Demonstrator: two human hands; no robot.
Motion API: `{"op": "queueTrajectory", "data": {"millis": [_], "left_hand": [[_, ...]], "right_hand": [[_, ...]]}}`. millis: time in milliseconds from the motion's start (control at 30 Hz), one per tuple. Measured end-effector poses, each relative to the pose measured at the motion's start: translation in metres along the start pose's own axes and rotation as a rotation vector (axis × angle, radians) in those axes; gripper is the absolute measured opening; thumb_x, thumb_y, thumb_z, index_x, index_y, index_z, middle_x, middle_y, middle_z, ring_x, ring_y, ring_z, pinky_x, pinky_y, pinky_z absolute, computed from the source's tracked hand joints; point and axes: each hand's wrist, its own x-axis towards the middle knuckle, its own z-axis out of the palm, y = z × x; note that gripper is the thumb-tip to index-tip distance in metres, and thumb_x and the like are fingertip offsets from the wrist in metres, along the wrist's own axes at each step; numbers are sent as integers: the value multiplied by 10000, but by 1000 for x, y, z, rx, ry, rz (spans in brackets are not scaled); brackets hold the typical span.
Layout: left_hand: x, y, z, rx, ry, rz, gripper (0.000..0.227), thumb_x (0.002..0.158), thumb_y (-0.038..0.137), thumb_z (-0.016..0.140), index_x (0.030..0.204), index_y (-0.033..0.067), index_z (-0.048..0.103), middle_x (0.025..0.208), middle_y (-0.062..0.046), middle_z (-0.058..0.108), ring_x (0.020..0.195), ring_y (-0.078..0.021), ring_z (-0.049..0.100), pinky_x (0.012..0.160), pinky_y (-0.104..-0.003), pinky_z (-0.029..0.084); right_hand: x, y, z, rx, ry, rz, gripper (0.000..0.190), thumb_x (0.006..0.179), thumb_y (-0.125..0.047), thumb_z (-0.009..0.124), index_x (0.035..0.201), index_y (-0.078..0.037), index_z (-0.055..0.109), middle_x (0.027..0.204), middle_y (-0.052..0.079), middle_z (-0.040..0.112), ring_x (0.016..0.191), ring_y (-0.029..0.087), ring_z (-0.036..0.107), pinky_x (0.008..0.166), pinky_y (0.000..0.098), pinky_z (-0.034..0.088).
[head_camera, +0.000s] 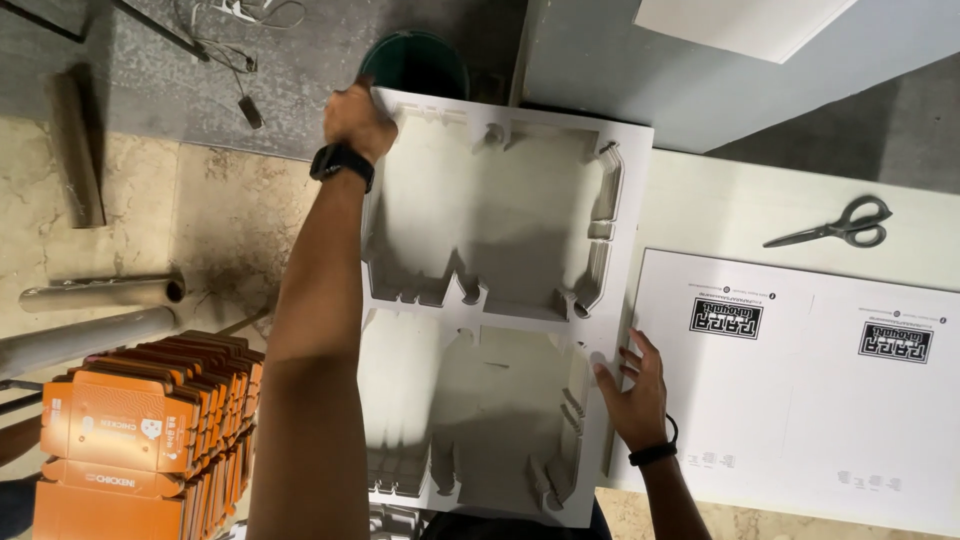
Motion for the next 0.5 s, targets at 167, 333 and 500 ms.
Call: {"op": "queueTrajectory", "data": {"millis": [167, 333, 500], "left_hand": [[1, 5, -12, 1, -88, 61, 768, 789, -123, 568, 1467, 236, 566, 1236, -275, 621, 1062, -414, 669, 894, -416, 605], [10, 4, 0, 196, -154, 126, 624, 848, 3, 591, 1418, 256, 607, 1146, -224, 658, 1048, -402, 672, 852, -426, 610], [-4, 11, -11, 111, -121, 137, 441, 925, 55, 591, 1347, 130, 488, 1043, -203, 653, 962, -430, 685, 800, -503, 609]], "right_hand": [[-2, -3, 0, 7, 7, 57, 787, 815, -252, 761, 1505, -82, 421, 1502, 129, 506, 1281, 290, 602, 1020, 410, 547], [1, -2, 5, 16, -10, 43, 767, 824, -244, 752, 1497, -82, 423, 1508, 116, 515, 1285, 287, 601, 1017, 412, 543], [5, -11, 8, -19, -3, 60, 754, 825, -264, 754, 1496, -121, 441, 1478, 120, 520, 1261, 305, 601, 1019, 416, 544]]}}
